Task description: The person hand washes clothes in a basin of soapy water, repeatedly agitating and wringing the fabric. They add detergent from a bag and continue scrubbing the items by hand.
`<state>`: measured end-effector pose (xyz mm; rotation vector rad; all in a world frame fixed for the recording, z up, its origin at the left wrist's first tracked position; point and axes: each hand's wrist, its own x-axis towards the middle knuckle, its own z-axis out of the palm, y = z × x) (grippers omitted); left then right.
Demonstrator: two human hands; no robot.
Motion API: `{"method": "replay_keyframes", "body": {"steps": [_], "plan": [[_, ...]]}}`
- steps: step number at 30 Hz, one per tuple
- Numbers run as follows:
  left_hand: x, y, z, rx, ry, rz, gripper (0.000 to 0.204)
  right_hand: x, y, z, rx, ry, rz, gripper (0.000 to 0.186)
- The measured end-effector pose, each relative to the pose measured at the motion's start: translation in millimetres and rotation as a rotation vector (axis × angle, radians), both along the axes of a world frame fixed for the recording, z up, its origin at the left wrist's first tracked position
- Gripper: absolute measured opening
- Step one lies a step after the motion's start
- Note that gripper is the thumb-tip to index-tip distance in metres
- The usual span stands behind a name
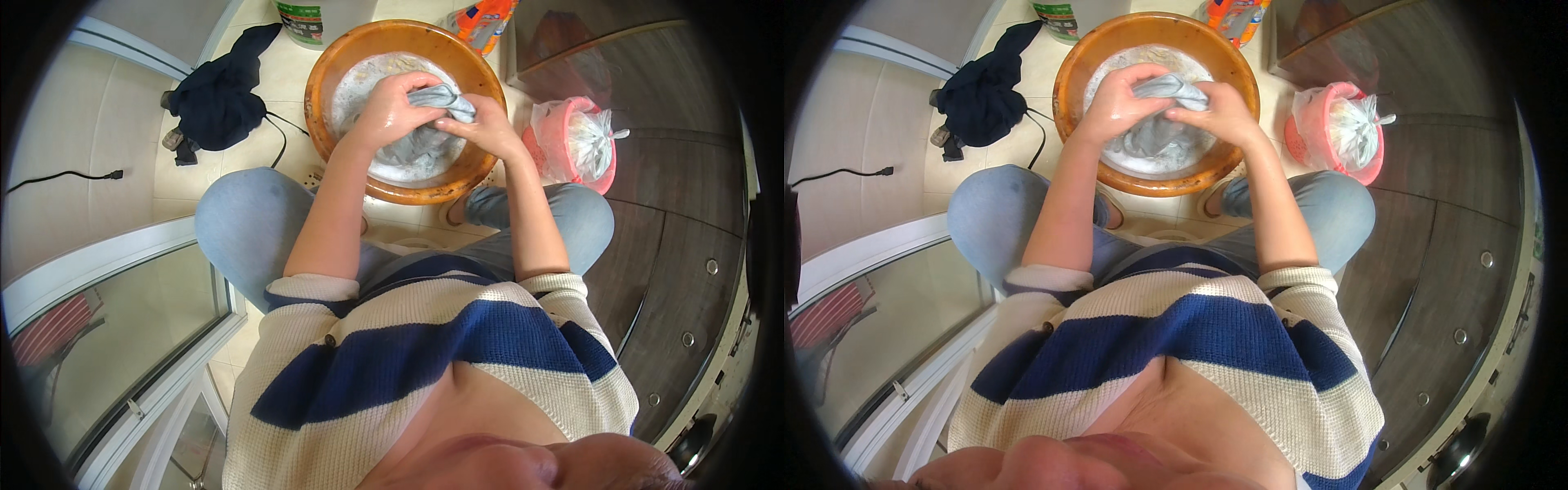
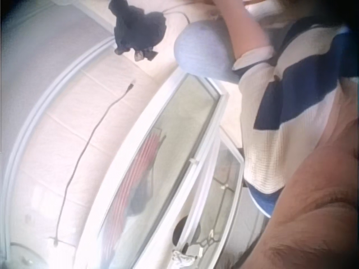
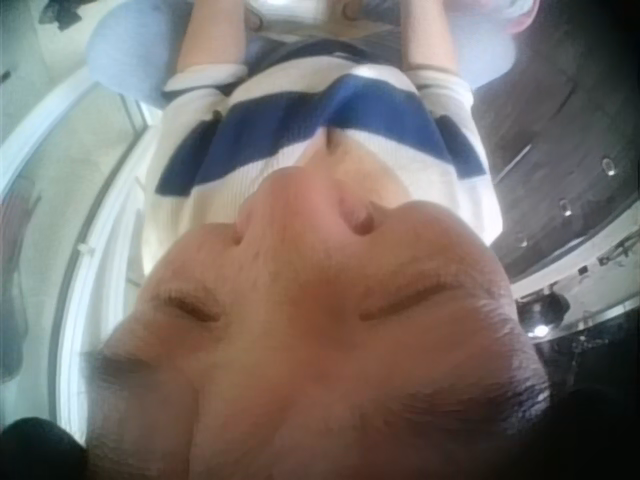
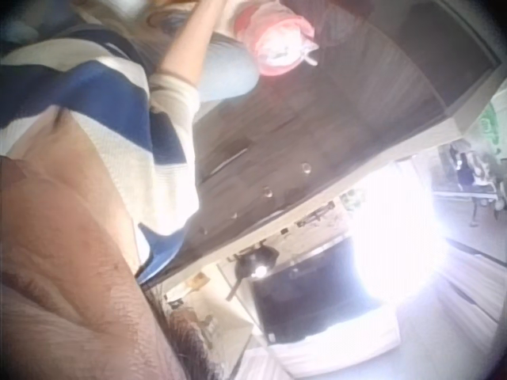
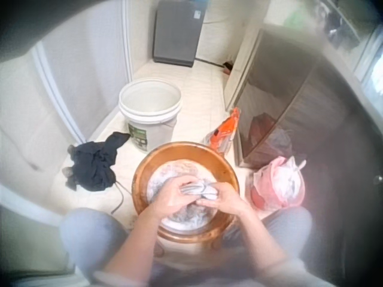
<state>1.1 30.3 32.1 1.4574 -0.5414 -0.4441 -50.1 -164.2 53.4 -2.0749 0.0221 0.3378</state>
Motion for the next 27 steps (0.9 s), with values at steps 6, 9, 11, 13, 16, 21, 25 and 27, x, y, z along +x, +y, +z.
{"method": "replay_keyframes", "body": {"steps": [6,9,11,13,16,21,25,27], "plan": [[-4,0,-49,0.586,-0.219,0.012,0.046,-6,-28,5,0.408,-0.023,-0.235,0.033],[-1,3,-79,0.637,-0.297,0.193,0.039,-9,-31,12,0.422,-0.114,-0.301,0.027],[8,5,-86,0.694,-0.252,0.260,0.036,-13,-41,10,0.437,-0.177,-0.379,0.027],[15,8,-78,0.529,-0.023,0.286,0.031,-14,-45,18,0.359,-0.240,-0.431,0.027],[22,15,-47,0.314,0.093,0.301,0.024,-15,-40,44,0.143,-0.382,-0.513,0.033],[16,20,12,-0.238,-0.049,0.389,0.013,-13,-33,90,-0.006,-0.739,-0.595,0.034],[9,19,69,-0.313,-0.197,0.435,0.030,-14,-33,108,0.124,-0.971,-0.628,0.024],[9,23,71,-0.228,-0.134,0.360,0.039,-4,-40,84,0.275,-0.854,-0.600,0.024]]}}
